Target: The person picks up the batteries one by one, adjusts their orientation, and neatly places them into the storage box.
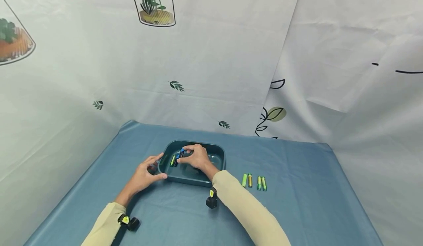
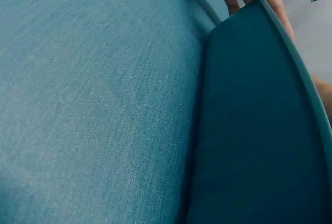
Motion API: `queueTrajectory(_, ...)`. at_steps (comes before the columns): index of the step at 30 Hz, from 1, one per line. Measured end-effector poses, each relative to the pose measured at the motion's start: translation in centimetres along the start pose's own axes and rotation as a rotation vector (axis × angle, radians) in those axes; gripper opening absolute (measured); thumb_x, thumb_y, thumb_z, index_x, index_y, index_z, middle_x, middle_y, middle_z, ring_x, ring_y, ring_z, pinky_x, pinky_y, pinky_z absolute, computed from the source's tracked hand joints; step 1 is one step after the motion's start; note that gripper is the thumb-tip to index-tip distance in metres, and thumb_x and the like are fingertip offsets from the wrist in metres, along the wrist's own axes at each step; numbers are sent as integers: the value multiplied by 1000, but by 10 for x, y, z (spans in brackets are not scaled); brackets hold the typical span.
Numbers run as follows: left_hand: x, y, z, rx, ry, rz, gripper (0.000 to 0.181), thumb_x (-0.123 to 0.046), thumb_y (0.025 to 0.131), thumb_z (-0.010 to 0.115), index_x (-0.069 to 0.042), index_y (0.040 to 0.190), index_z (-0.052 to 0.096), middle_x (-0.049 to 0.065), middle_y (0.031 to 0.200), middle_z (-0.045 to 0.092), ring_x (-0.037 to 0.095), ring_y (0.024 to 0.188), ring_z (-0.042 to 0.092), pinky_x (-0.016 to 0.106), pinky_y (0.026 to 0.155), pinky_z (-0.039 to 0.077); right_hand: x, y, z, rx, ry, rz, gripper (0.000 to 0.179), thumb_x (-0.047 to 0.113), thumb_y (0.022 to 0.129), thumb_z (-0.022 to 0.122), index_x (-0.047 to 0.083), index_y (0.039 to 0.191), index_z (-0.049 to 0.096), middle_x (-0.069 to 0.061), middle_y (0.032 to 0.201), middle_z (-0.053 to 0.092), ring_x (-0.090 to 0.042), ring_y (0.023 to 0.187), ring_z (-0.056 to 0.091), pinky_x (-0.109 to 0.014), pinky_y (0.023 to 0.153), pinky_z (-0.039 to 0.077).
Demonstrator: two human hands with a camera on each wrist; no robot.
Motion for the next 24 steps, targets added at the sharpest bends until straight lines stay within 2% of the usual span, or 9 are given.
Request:
queueTrajectory(6, 0, 0, 1, 3, -2, -3, 90, -39, 77, 91, -12, 153, 50, 13, 134, 59, 22, 98, 60, 48, 83, 52, -2, 1, 5, -2, -31, 6, 51, 34, 81, 89, 15, 127, 74, -5, 103, 65, -14, 82, 55, -30, 67, 46)
queueTrajectory(14, -1, -1, -2, -3, -16, -8, 91, -36, 76, 92, -11, 152, 51, 14, 135, 59, 24, 100, 61, 50, 85, 52, -3, 4, 6, 11, -20, 33, 50, 31, 81, 89, 15, 127, 74, -5, 100, 64, -14, 75, 52, -29, 64, 42)
queueTrajectory(24, -1, 0, 0, -3, -15, -4, 90, -39, 76, 91, -13, 153, 50, 13, 135, 58, 22, 101, 61, 49, 86, 52, 0, 3, 12, 25, -42, 49, 52, 29, 80, 90, 12, 128, 74, -3, 97, 67, -14, 83, 60, -33, 71, 51)
Point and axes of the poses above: each hand's wrist, its own y-axis towards the middle knuckle, its own z-axis out of the palm, x = y × z, the point moved 2 cm from there along y, towards the middle knuckle
